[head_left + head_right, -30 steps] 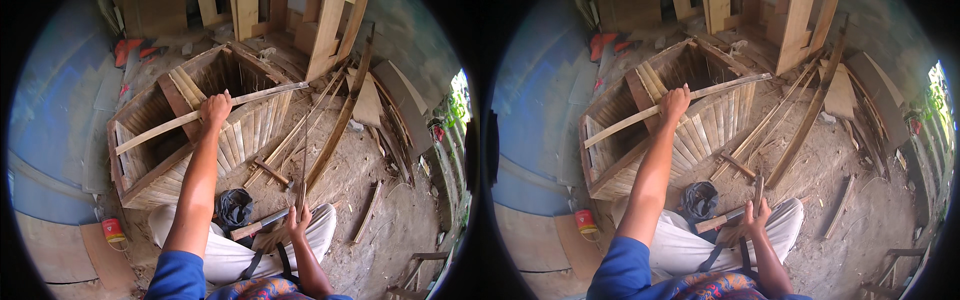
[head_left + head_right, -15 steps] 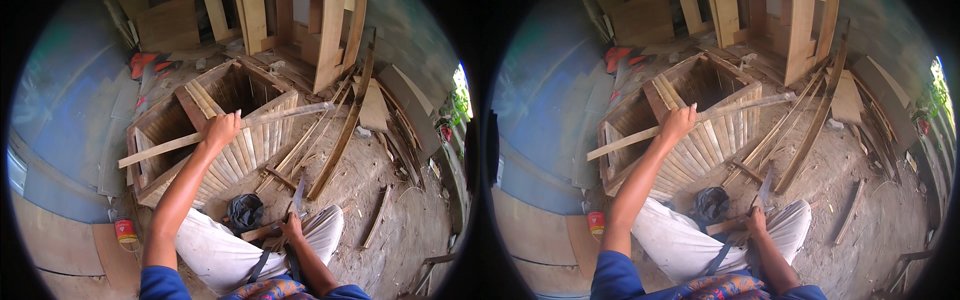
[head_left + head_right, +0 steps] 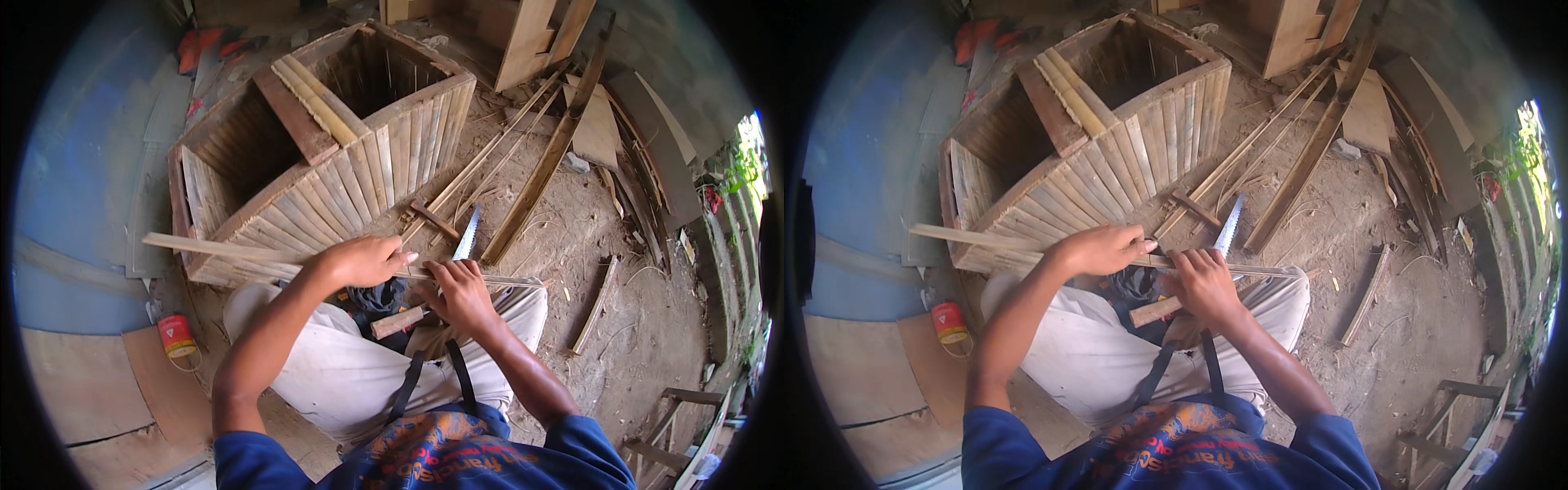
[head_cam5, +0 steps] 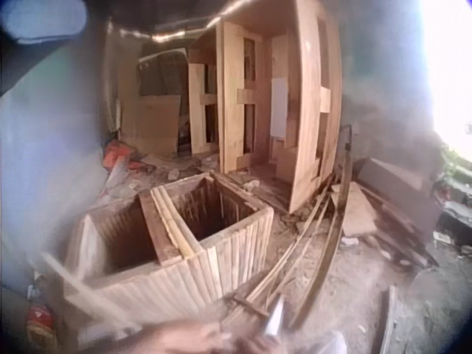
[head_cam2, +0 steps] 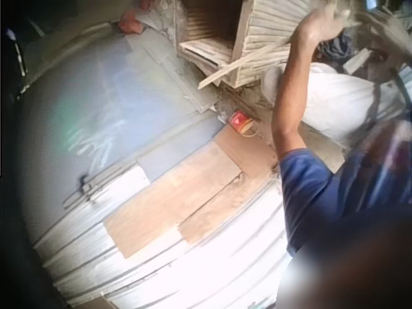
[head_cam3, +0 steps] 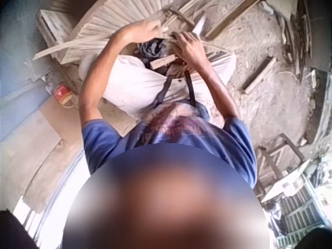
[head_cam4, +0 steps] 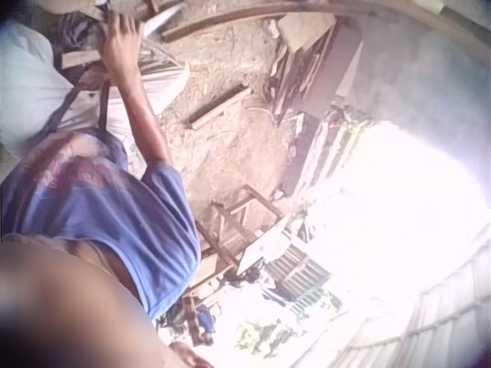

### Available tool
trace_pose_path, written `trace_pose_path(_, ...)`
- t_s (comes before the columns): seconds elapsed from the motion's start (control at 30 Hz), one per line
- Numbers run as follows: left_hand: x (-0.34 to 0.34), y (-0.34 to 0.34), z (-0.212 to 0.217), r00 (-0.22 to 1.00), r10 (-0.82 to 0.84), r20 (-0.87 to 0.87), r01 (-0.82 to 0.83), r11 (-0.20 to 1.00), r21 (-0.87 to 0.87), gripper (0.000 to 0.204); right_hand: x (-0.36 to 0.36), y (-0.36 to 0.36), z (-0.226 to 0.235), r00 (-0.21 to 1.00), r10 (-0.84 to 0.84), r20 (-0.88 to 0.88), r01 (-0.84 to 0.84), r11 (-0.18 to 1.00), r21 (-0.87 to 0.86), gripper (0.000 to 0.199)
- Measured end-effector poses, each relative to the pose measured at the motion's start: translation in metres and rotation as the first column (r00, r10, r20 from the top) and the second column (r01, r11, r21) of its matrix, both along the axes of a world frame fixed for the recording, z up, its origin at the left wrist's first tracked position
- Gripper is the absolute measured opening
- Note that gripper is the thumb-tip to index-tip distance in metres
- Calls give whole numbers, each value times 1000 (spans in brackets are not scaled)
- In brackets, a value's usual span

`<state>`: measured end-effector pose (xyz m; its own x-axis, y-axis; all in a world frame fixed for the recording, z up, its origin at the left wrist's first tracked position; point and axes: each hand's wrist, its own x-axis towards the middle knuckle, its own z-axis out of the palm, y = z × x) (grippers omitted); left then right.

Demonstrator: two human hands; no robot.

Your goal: The person sits on the floor and assembles a wooden structure using a hand saw, hammer, and nails. They cut wooden slats to size, position them into the frame, and hammer nails to secure them.

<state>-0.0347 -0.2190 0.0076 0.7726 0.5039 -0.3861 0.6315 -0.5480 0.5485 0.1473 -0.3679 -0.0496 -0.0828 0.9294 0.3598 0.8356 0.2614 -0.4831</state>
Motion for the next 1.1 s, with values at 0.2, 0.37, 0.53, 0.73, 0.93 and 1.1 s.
trace_pose_path(0.2,-15,13,5,984,-173,-45,174,985,16,40,8,19,-15,991,79,-112,-105,964,-244,23)
trace_pose_path(0.37,-14,7,-11,987,-118,-110,139,967,212,36,4,29,-19,987,20,-158,-62,962,-264,27)
trace_pose_path(0.53,-11,13,-19,975,-118,-186,155,969,194,37,-1,37,-31,991,-53,-123,13,952,-305,32)
trace_pose_path(0.73,-6,11,-39,984,-112,-140,148,947,285,36,0,38,-42,990,-122,-69,96,950,-296,38)
trace_pose_path(0.93,13,0,-55,989,-36,-144,104,863,494,32,7,48,-45,974,-226,18,224,944,-243,40)
trace_pose_path(1.1,0,11,-28,994,-111,-12,106,904,414,43,26,45,-33,994,-97,-53,85,976,-202,41)
